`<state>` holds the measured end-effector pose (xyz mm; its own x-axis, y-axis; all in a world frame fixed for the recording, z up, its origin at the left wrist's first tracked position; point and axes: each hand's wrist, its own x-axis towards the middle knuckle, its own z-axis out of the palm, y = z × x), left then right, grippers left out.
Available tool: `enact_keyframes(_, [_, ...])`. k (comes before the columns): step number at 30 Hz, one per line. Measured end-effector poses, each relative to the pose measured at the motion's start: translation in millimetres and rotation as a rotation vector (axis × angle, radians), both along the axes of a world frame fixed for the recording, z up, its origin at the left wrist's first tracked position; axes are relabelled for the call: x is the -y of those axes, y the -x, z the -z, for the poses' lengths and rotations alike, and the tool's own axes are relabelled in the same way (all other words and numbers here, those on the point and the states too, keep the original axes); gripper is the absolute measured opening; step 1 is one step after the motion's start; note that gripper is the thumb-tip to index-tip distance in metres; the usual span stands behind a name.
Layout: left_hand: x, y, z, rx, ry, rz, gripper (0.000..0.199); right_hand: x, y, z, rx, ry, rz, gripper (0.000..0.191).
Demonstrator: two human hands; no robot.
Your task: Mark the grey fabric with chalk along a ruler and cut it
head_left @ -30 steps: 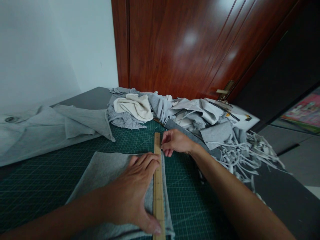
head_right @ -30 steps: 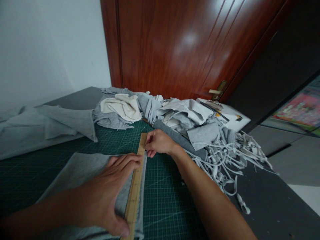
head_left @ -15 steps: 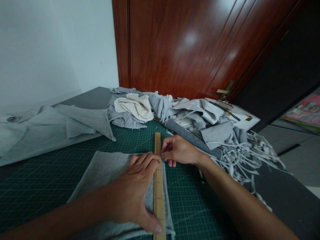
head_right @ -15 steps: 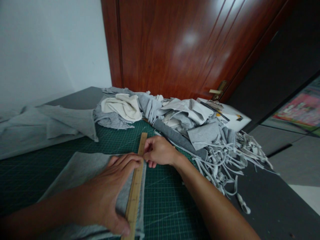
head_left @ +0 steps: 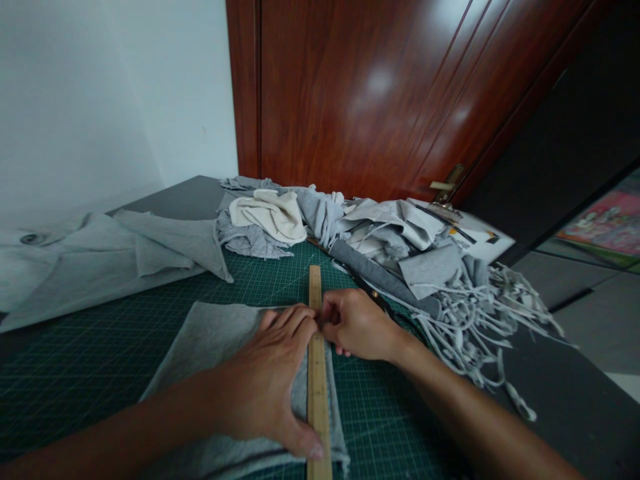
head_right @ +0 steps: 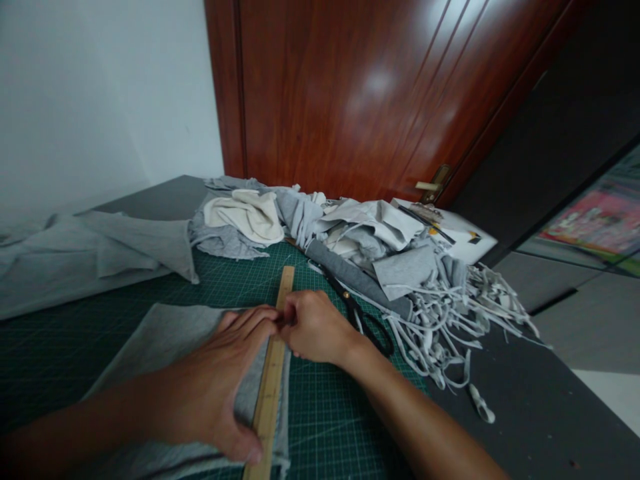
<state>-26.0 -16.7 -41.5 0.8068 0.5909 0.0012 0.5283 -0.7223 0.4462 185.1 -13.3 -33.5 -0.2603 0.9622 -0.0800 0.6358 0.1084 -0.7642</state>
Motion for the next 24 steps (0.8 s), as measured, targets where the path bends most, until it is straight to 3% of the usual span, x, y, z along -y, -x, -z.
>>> enact_keyframes(7, [1.0, 0.1, 6.2, -0.032, -0.025, -0.008, 0.111, 36.0, 14.1, -10.5, 0.066, -0.129, 0.009, 0.032])
enact_keyframes(12, [0.5, 2.2, 9.1, 0.031, -0.036, -0.005, 0.111, 53.7, 18.9, -5.1, 0.103, -0.251, -0.005, 0.031])
enact_keyframes(19, [0.9, 2.6, 9.2, 0.082, -0.051, 0.002, 0.111, 85.2, 25.5, 1.8, 0.012, -0.235, -0.008, 0.027])
enact_keyframes(24, [2.5, 1.7, 7.8, 0.087, -0.044, 0.001, 0.108, 106.2, 28.3, 13.0, 0.022, -0.139, 0.025, 0.021])
